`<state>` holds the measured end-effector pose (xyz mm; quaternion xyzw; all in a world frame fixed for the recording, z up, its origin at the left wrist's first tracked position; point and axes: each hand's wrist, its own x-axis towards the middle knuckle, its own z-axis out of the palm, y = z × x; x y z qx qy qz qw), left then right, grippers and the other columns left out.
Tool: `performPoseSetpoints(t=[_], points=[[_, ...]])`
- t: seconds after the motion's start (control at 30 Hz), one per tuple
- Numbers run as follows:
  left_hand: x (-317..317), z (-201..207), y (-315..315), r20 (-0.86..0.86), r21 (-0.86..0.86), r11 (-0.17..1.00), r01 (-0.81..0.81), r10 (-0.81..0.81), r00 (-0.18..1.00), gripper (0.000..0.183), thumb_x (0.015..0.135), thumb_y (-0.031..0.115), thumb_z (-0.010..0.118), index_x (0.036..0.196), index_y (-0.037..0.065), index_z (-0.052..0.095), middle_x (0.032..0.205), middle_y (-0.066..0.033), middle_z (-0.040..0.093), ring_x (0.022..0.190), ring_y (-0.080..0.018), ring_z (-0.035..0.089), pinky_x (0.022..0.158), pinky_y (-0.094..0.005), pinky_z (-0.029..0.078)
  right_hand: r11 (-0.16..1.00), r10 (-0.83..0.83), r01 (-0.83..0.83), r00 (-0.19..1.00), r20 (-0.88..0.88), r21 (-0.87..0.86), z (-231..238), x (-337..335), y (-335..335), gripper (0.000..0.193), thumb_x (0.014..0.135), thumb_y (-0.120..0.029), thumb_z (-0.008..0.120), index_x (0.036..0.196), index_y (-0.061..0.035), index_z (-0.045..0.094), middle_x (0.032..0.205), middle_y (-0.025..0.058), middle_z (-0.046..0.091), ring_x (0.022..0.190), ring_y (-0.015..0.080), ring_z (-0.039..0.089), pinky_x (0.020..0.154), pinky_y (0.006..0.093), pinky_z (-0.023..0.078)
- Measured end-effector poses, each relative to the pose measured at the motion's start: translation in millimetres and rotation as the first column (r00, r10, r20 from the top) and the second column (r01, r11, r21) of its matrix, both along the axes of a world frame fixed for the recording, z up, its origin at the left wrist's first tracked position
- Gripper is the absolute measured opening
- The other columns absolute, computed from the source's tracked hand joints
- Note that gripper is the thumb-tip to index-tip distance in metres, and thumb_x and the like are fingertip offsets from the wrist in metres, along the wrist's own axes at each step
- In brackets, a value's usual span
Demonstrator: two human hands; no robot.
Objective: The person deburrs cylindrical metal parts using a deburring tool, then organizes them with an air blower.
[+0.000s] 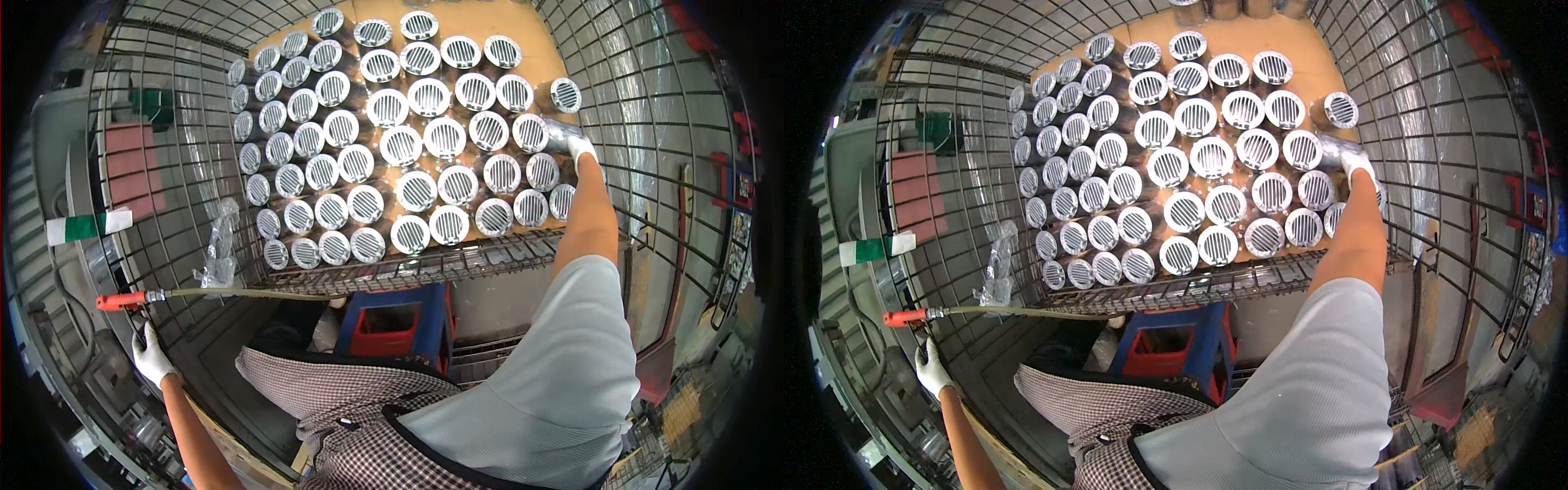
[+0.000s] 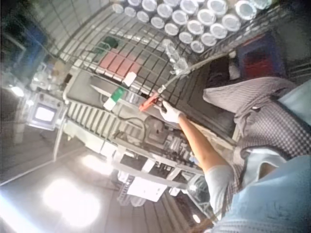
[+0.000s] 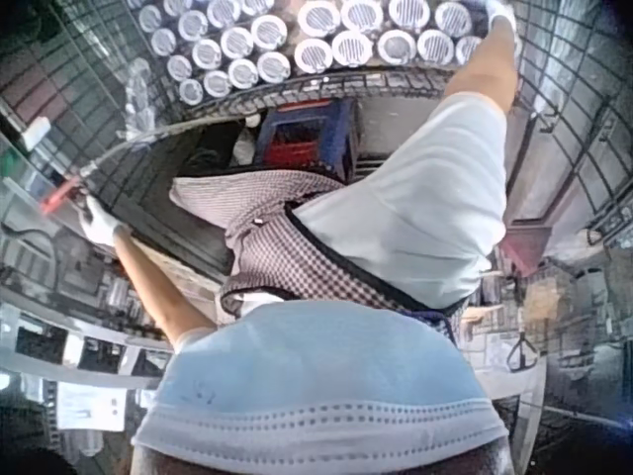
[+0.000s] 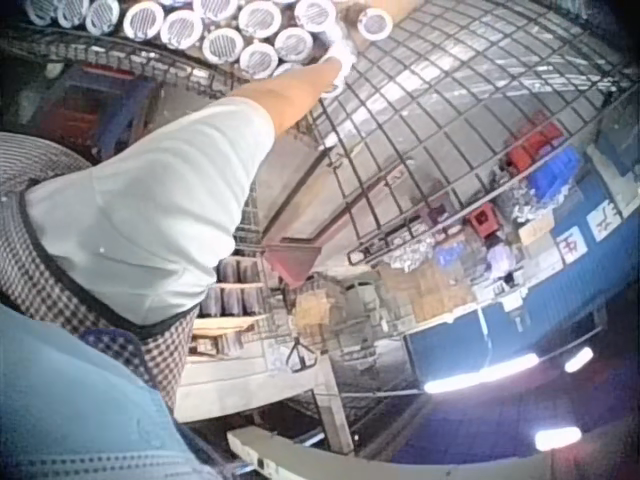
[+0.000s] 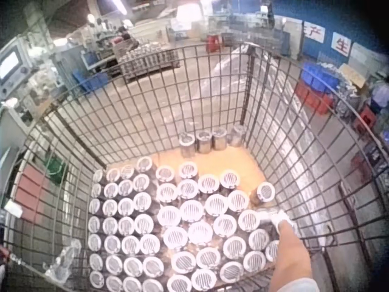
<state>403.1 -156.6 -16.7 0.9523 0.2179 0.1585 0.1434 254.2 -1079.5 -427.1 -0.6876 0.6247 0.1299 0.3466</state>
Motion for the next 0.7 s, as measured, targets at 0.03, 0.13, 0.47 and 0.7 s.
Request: performPoseSetpoints(t=[0.03,0.13,0.47,0.7], points=[[-12,24,3,0.027,-0.008,1.000,-0.030,0.030,0.999,0.035,0.089,0.022,0.073,0.115,-0.001,0.066,0.102,-0.0039,0.069,0.087,-0.0110,0.059,0.083,-0.0248,0.047,0.984,0.120,-0.138,0.981,0.149,0.114,17,31,41,0.075,0.077,-0.035,0.065,0.140,0.0015,0.046,0.141,0.0214,0.050,0.130,0.0301,0.048,0.106,0.0367,0.037],[-3,9,2,0.015,-0.122,0.992,-0.009,0.011,1.000,0.034,0.089,0.021,0.073,0.113,-0.002,0.066,0.099,-0.0030,0.068,0.084,-0.0111,0.058,0.081,-0.0251,0.047,0.993,0.097,-0.099,0.994,-0.044,-0.059,8,4,6,0.072,0.076,-0.051,0.063,0.134,-0.0087,0.056,0.140,0.0161,0.053,0.132,0.0336,0.047,0.109,0.0408,0.036],[-8,18,8,0.054,-0.044,0.998,-0.038,0.041,0.998,0.036,0.088,0.021,0.074,0.114,-0.003,0.066,0.101,-0.0032,0.069,0.086,-0.0110,0.058,0.083,-0.0249,0.047,0.999,0.041,-0.042,0.999,-0.034,-0.035,21,29,47,0.096,0.069,-0.048,0.075,0.144,-0.0027,0.038,0.144,0.0206,0.046,0.133,0.0358,0.044,0.110,0.0421,0.033],[2,1,-5,0.013,-0.098,0.994,-0.041,0.042,0.999,0.039,0.088,0.022,0.074,0.115,-0.003,0.065,0.101,-0.0038,0.068,0.085,-0.0118,0.058,0.083,-0.0258,0.048,0.993,-0.014,0.001,0.994,-0.107,-0.118,-4,-5,6,0.099,0.065,-0.055,0.071,0.147,-0.0126,0.034,0.144,0.0192,0.047,0.133,0.0359,0.046,0.108,0.0437,0.037]])
